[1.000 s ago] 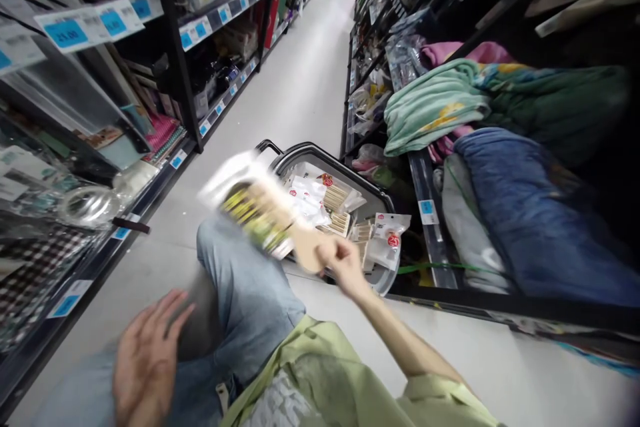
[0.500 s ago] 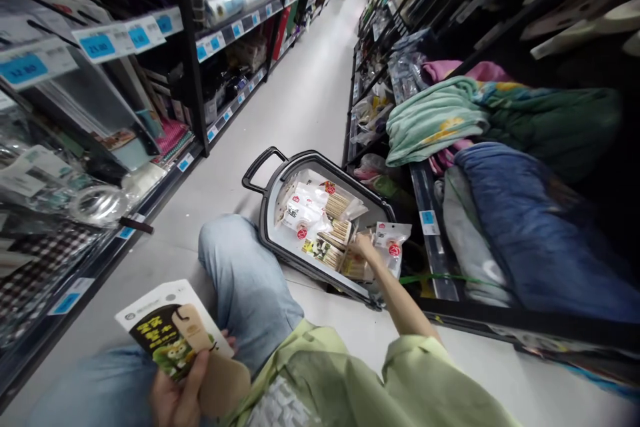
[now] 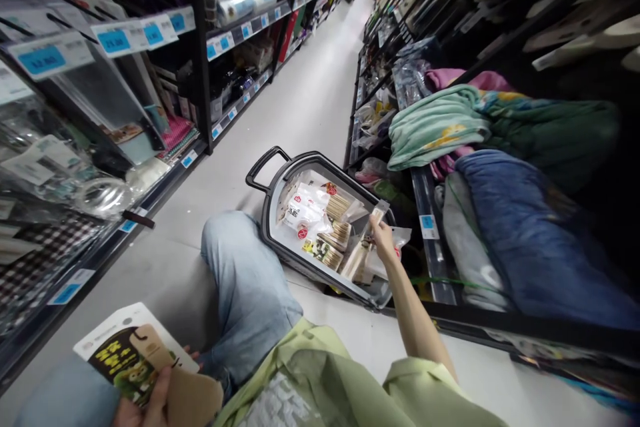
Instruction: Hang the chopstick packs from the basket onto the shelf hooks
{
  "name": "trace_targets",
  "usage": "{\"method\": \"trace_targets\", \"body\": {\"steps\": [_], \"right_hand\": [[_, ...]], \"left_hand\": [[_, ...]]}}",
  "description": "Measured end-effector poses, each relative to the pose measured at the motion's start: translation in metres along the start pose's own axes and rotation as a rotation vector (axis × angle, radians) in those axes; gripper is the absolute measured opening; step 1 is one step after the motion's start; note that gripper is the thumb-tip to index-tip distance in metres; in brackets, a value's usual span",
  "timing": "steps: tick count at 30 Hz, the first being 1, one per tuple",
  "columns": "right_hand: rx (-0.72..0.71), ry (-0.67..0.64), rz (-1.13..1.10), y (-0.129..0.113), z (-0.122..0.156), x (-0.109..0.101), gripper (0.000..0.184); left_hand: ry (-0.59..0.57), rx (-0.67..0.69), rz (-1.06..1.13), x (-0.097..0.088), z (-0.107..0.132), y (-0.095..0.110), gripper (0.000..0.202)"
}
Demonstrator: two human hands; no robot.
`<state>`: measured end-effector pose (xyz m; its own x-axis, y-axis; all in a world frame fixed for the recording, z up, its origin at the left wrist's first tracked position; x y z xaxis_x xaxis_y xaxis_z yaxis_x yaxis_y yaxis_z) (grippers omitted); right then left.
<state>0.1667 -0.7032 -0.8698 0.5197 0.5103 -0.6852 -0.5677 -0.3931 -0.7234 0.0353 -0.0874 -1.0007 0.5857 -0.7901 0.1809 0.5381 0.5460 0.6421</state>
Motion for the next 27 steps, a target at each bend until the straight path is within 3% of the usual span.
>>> {"method": "trace_targets", "body": {"steps": [3, 7, 9, 11, 13, 15, 17, 19, 21, 24, 27], "right_hand": [[-0.143, 0.013, -0.207, -0.040, 0.010, -0.004, 0.054], [-0.405, -0.137, -0.587, -0.139, 0.044, 0.019, 0.055], [-0.449, -0.279, -0.645, -0.192, 0.075, 0.042, 0.040], [-0.482, -0.451, -0.631, -0.244, 0.115, 0.070, 0.036], [-0.580, -0.637, -0.531, -0.296, 0.161, 0.102, 0.032], [-0.735, -0.841, -0.472, -0.346, 0.217, 0.140, 0.031], [-0.816, -1.098, -0.423, -0.380, 0.282, 0.190, 0.033], [-0.777, -1.362, -0.358, -0.393, 0.345, 0.250, 0.037], [-0.674, -1.524, -0.332, -0.392, 0.392, 0.308, 0.044], [-0.485, -1.524, -0.395, -0.384, 0.424, 0.383, 0.054], [-0.434, -1.482, -0.533, -0.386, 0.445, 0.422, 0.051]], "left_hand": [[-0.022, -0.031, -0.003, -0.002, -0.008, -0.001, 0.076], [-0.017, -0.031, 0.068, -0.019, -0.027, -0.012, 0.075], [0.020, -0.017, 0.164, -0.032, -0.026, -0.021, 0.076], [0.052, -0.002, 0.254, -0.040, -0.017, -0.031, 0.076], [0.027, 0.049, 0.310, -0.038, -0.007, -0.032, 0.068], [-0.016, 0.118, 0.364, -0.034, 0.001, -0.027, 0.065], [-0.044, 0.138, 0.401, -0.030, 0.007, -0.026, 0.068], [-0.059, 0.151, 0.439, -0.028, 0.014, -0.027, 0.071], [-0.073, 0.179, 0.473, -0.026, 0.023, -0.028, 0.073], [-0.107, 0.212, 0.513, -0.024, 0.035, -0.029, 0.076], [-0.121, 0.233, 0.552, -0.029, 0.041, -0.032, 0.074]]}}
Point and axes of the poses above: each hand's wrist, its own z-axis away from the middle knuckle, its own x-axis out of the palm, y = z × x, the point moved 10 cm from there along -z, towards the middle knuckle
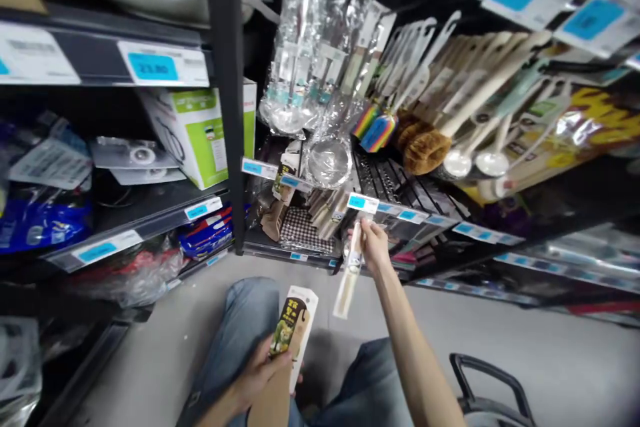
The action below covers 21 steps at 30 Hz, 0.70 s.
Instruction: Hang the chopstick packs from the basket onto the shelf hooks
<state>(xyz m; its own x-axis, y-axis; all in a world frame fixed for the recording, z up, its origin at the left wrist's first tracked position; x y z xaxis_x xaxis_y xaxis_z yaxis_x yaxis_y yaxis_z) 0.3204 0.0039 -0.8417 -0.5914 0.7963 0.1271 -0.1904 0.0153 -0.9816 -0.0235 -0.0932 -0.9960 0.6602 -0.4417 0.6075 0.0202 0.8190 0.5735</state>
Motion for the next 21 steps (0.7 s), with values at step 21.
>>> {"method": "trace_targets", "body": {"steps": [21], "right_hand": [[-0.390, 0.379, 0.214, -0.026, -0.028, 0.041, 0.042]], "left_hand": [[-0.046, 0.033, 0.138, -0.018, 0.007, 0.001, 0.053]]}}
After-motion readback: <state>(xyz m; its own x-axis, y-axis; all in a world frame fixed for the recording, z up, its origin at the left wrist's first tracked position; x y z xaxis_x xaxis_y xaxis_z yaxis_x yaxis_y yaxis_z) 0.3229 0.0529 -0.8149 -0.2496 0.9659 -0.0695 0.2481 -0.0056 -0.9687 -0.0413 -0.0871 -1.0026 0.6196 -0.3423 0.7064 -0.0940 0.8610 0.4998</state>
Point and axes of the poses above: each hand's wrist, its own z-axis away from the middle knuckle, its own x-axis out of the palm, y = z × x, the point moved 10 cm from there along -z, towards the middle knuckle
